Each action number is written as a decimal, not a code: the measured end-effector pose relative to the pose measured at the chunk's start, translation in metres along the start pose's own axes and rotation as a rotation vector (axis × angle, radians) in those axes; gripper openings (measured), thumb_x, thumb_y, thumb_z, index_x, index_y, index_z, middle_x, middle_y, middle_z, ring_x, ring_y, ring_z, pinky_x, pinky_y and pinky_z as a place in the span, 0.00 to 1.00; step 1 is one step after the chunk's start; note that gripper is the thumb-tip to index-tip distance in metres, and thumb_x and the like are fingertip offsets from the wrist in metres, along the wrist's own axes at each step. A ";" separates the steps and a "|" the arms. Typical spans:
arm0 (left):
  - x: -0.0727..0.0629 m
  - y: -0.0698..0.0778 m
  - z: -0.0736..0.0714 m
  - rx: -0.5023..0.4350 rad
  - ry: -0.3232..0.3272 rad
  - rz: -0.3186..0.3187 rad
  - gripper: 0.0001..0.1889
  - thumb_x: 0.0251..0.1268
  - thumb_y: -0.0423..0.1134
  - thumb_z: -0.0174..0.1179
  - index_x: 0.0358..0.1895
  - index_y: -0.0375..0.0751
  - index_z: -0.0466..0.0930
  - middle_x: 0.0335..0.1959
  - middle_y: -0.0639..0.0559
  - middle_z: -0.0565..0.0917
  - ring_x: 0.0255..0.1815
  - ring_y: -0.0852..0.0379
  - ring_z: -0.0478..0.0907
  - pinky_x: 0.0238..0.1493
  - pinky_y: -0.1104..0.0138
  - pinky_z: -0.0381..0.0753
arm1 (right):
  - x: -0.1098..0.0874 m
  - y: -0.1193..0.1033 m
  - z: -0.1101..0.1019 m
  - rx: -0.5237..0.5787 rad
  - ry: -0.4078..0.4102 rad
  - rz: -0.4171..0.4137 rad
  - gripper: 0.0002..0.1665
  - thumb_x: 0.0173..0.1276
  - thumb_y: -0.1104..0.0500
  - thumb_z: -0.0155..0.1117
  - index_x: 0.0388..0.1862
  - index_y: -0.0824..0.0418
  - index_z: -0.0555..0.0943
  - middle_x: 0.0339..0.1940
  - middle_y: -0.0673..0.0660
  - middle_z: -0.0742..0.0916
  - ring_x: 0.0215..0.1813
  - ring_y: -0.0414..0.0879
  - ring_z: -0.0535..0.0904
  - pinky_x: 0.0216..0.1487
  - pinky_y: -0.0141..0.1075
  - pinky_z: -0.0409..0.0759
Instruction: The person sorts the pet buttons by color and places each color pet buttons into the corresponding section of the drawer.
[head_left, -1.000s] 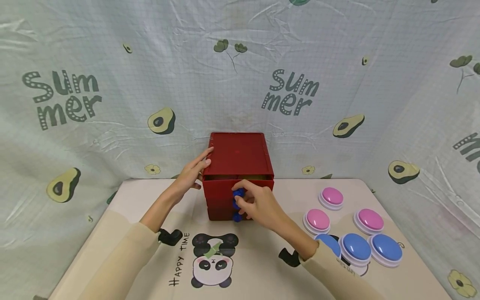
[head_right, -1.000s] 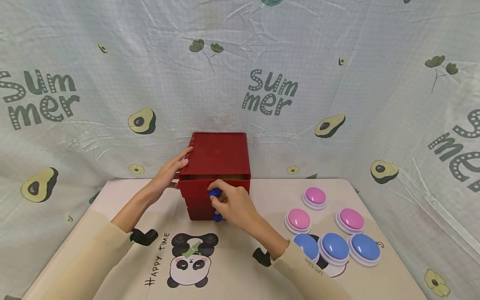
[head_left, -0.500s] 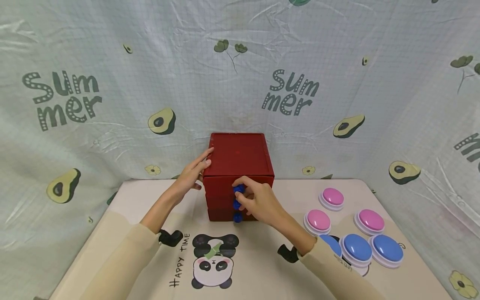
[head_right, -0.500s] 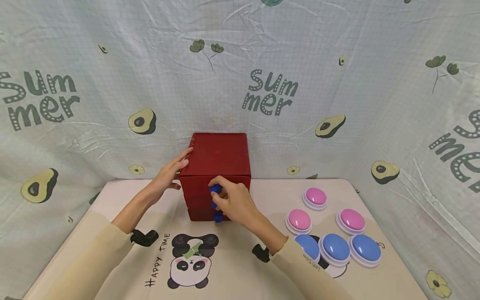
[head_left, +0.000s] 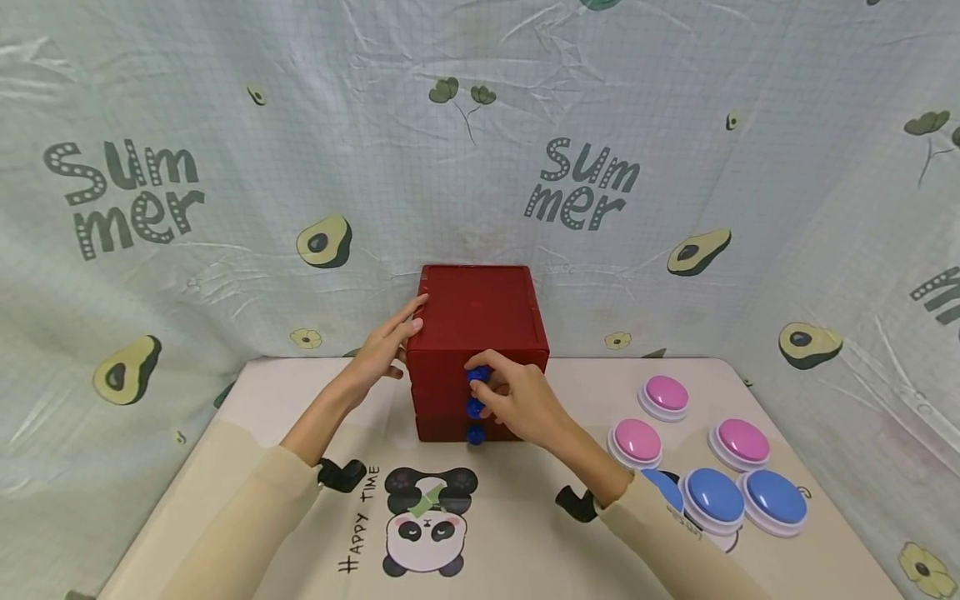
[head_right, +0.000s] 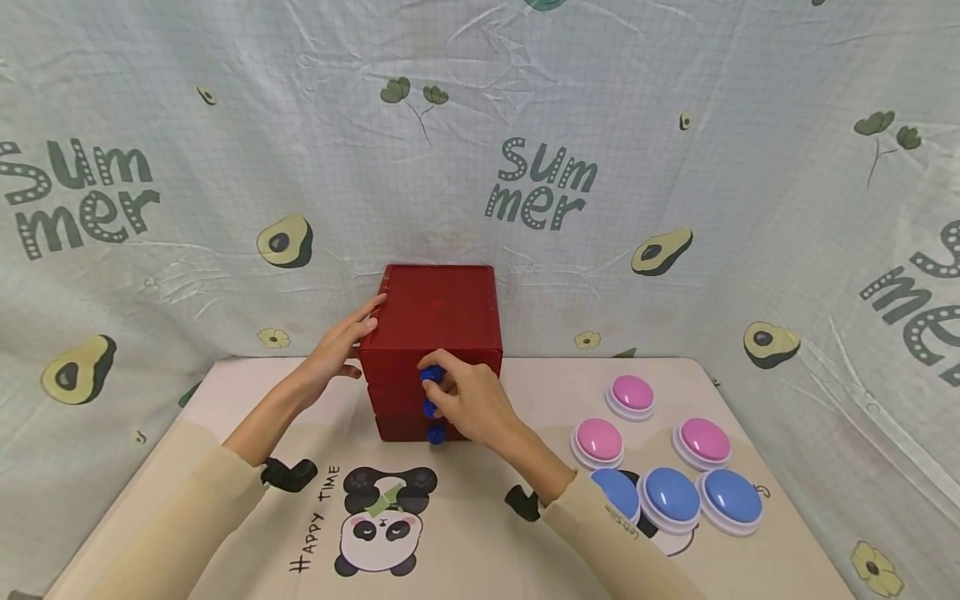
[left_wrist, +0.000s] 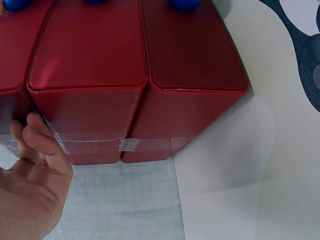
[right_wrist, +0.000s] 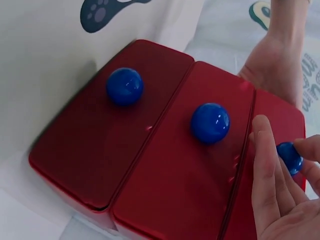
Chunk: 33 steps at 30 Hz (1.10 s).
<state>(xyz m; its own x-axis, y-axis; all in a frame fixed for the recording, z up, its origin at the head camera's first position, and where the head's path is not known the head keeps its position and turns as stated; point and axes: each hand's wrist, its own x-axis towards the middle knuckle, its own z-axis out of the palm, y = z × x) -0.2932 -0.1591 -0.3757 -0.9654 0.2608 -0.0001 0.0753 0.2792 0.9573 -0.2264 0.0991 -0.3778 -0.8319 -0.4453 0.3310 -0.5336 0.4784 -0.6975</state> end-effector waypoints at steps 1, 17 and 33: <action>0.000 0.000 0.000 -0.002 0.002 0.000 0.30 0.79 0.61 0.46 0.81 0.76 0.55 0.40 0.46 0.79 0.34 0.52 0.78 0.33 0.62 0.77 | -0.001 0.001 0.000 -0.003 -0.006 -0.004 0.15 0.76 0.60 0.64 0.60 0.54 0.80 0.33 0.59 0.91 0.25 0.44 0.88 0.27 0.30 0.84; 0.000 0.002 -0.002 0.008 0.005 -0.003 0.29 0.79 0.62 0.45 0.80 0.78 0.55 0.39 0.48 0.79 0.34 0.53 0.78 0.34 0.63 0.77 | -0.032 0.035 0.010 0.047 -0.004 -0.076 0.14 0.72 0.64 0.68 0.55 0.59 0.83 0.40 0.62 0.92 0.29 0.33 0.86 0.36 0.28 0.85; 0.000 0.000 -0.001 -0.001 -0.010 0.010 0.30 0.80 0.61 0.45 0.81 0.76 0.54 0.39 0.48 0.78 0.33 0.53 0.76 0.34 0.63 0.76 | -0.016 0.042 0.030 -0.257 -0.058 -0.042 0.16 0.71 0.58 0.71 0.56 0.52 0.85 0.29 0.48 0.90 0.27 0.35 0.82 0.33 0.25 0.80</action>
<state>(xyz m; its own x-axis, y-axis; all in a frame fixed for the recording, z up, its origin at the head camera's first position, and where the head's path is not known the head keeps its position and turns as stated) -0.2930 -0.1597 -0.3755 -0.9621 0.2727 0.0066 0.0847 0.2758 0.9575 -0.2310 0.1035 -0.4309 -0.8022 -0.5078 0.3140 -0.5946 0.6321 -0.4969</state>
